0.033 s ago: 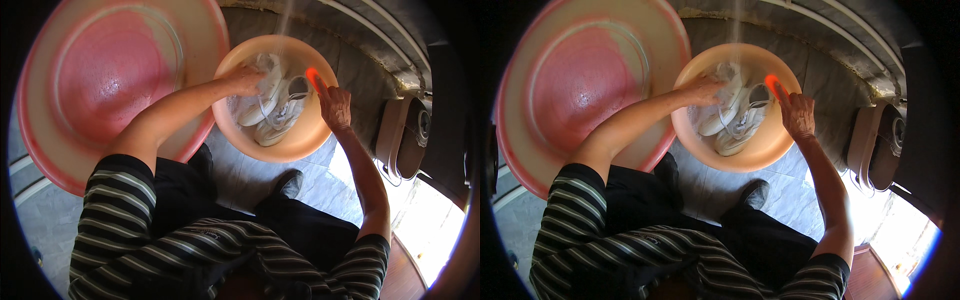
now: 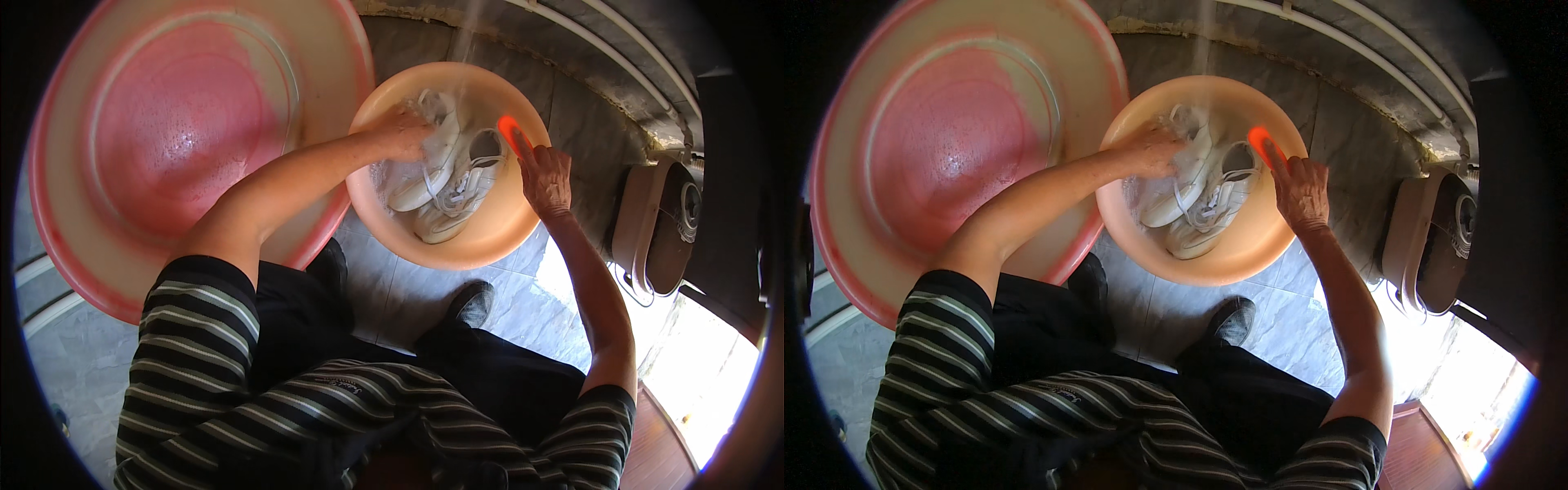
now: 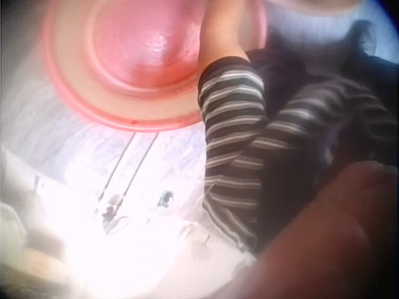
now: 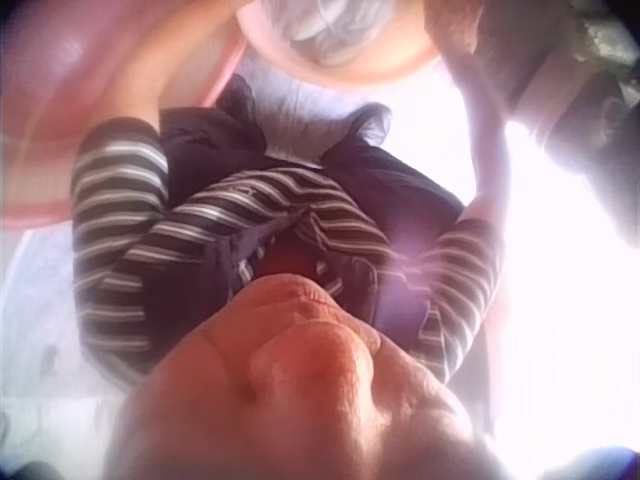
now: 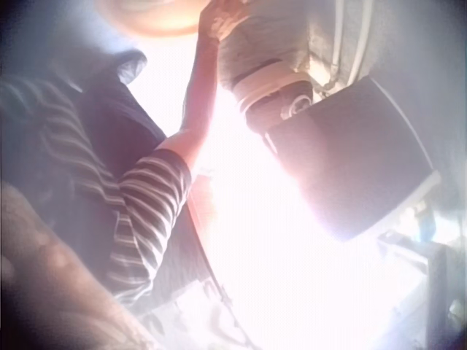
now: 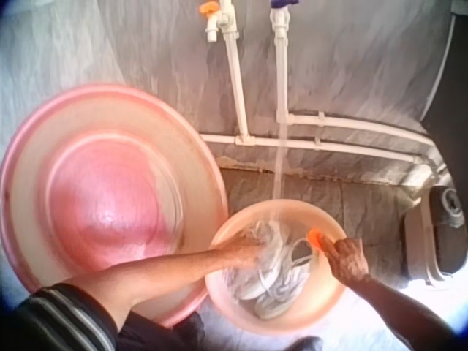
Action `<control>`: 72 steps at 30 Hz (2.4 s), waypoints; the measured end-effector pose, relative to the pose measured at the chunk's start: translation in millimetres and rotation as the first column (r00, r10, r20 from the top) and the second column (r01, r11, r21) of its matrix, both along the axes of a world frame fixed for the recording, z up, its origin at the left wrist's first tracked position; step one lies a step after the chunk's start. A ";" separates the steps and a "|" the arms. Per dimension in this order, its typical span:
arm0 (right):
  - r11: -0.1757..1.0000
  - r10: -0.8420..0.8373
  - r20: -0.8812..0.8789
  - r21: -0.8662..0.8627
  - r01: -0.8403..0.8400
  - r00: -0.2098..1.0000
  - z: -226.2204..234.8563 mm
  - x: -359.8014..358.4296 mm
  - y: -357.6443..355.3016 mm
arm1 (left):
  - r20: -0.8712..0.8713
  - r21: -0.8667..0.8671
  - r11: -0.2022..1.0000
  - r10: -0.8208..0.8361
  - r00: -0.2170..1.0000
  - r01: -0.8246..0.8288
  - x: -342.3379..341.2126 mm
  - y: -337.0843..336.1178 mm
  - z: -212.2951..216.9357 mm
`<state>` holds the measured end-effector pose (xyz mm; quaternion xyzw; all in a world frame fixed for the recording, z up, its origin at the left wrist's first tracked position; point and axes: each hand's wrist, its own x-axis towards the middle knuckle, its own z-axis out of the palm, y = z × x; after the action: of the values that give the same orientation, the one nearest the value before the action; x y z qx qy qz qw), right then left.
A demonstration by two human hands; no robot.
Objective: The person scrubs a pair of white sneakers with an orange brush and water in a small basin, then rinses them under a running tap. They repeat the process for the second shoe, scrubbing the upper, sole, and laces before rinsing again.
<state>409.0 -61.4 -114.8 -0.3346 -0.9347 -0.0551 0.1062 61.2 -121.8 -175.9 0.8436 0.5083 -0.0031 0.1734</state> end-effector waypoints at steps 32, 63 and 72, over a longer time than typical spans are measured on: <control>0.976 -0.214 -0.304 -0.112 0.189 0.928 -17.4 3.0 15.8 | 0.015 -0.188 0.795 0.590 0.807 -0.577 -58.0 -3.9 62.6; 0.938 -0.243 -0.199 -0.297 0.178 0.949 -23.1 -1.7 19.3 | -0.155 -0.745 0.504 0.507 0.848 -0.437 -84.9 17.0 80.1; 0.939 -0.247 -0.123 -0.275 0.206 0.961 -22.0 -0.6 20.2 | -0.186 -0.754 0.498 0.462 0.867 -0.428 -81.6 22.3 86.5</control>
<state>408.4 -41.2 -136.8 -0.4547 -0.8777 0.0823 0.1269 -20.4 -99.4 -89.4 0.5246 0.6520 -0.1596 0.5236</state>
